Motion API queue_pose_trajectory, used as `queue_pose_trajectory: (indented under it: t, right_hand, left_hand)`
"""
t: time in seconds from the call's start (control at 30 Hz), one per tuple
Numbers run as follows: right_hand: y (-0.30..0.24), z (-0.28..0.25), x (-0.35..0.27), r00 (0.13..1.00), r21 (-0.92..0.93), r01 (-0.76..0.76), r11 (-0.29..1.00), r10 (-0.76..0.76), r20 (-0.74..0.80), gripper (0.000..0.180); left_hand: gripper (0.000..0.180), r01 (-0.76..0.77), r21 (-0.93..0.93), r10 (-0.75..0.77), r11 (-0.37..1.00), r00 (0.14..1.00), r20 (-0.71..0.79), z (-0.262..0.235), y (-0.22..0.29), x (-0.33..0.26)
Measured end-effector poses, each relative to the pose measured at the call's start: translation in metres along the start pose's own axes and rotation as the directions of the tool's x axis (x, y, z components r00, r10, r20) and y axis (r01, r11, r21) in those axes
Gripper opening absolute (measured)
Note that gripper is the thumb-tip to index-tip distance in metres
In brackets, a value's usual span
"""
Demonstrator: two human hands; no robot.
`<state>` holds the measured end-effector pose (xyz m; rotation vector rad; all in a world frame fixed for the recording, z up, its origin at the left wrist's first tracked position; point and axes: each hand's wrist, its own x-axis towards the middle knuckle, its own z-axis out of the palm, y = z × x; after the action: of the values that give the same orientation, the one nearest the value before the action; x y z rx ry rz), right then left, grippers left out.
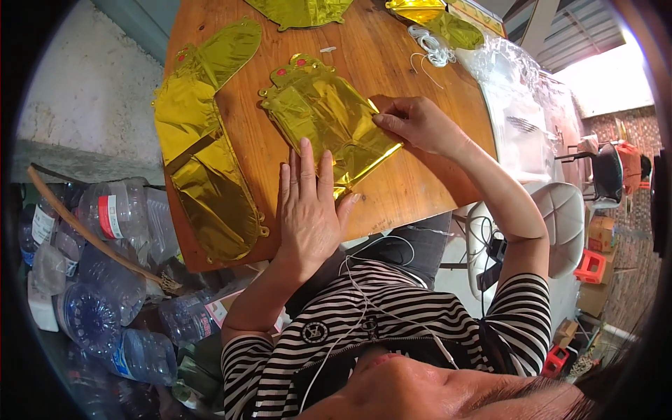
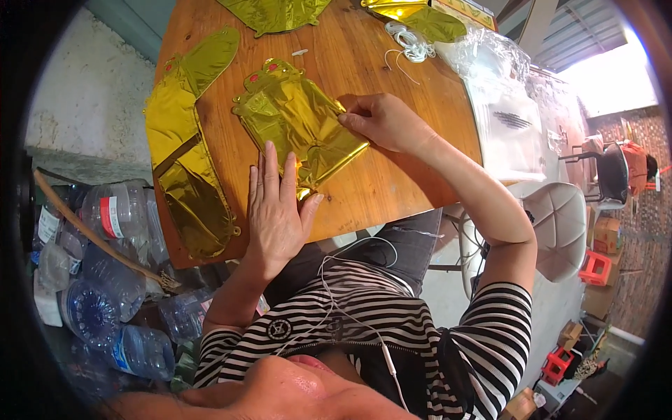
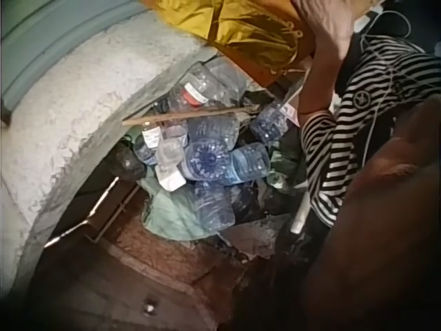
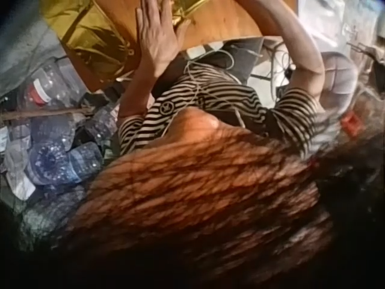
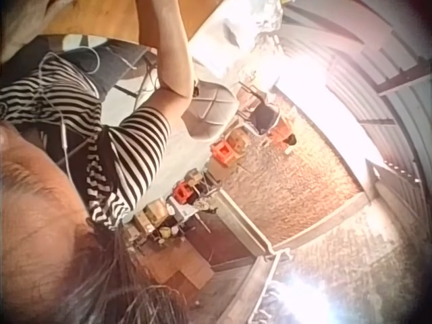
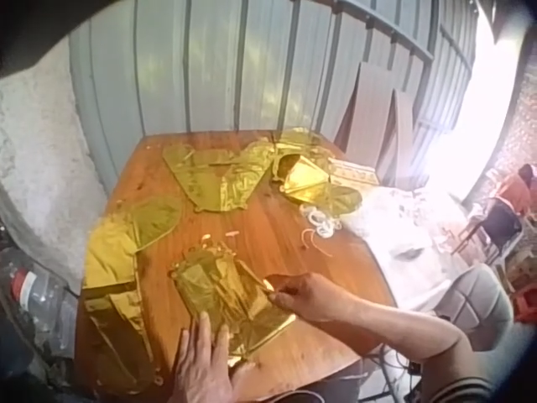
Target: The person smooths out deflated foil balloons on a wooden table and folds one of the foil balloons into a square by hand.
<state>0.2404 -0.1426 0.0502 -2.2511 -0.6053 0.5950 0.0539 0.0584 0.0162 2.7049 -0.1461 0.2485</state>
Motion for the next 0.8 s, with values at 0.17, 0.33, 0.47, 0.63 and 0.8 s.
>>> queue_pose_trajectory:
  t: [0.17,0.33,0.47,0.63,0.8]
  right_hand:
    - [-0.014,0.001,-0.008,0.993,0.110,-0.113,0.987,0.116,-0.020,0.036]
    - [0.013,0.007,-0.020,0.995,0.226,-0.045,0.973,0.064,-0.078,0.042]
    - [0.016,0.009,-0.026,0.998,0.249,-0.003,0.969,0.018,-0.056,0.044]
    - [-0.005,0.012,-0.038,0.994,-0.013,-0.014,1.000,0.012,-0.109,0.042]
    - [0.003,0.010,-0.038,0.694,-0.646,0.560,0.518,-0.719,0.025,0.058]
  left_hand:
    - [0.077,0.003,0.008,-0.003,1.000,1.000,-0.023,0.002,-0.001,-0.001]
    - [0.074,-0.022,0.041,0.023,0.999,1.000,-0.019,0.003,0.000,0.001]
    - [0.072,-0.029,0.064,0.030,0.998,1.000,-0.009,0.003,0.000,0.001]
    - [0.071,-0.017,0.074,0.016,0.997,1.000,0.005,0.004,0.000,0.000]
    - [0.074,-0.023,0.089,0.024,0.996,1.000,-0.017,0.006,0.001,0.001]
